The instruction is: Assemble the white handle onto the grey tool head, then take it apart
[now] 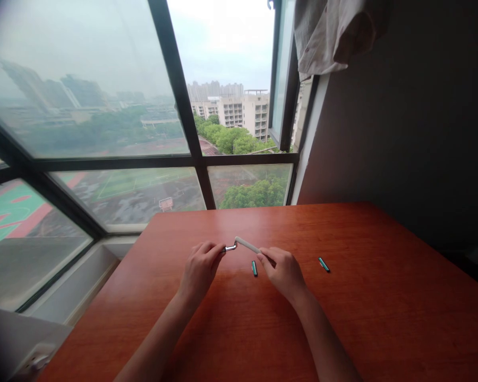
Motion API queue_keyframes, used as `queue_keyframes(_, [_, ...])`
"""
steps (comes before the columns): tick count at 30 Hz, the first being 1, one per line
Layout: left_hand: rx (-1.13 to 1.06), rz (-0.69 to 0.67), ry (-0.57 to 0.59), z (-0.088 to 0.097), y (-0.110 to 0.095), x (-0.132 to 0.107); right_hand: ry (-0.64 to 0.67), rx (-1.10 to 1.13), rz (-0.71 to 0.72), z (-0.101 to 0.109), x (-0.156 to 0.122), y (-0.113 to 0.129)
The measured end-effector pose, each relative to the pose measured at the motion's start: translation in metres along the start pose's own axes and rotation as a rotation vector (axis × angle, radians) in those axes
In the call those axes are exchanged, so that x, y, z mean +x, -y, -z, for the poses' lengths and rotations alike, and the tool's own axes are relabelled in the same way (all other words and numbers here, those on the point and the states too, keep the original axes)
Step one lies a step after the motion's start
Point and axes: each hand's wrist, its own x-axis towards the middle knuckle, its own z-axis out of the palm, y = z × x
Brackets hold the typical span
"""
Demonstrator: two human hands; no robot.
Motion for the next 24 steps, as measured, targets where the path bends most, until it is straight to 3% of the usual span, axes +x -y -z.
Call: queue_keyframes(24, [0.052, 0.006, 0.039, 0.0023, -0.0009, -0.0010, 0.025, -0.029, -0.028, 0.0008, -0.0004, -0.0014])
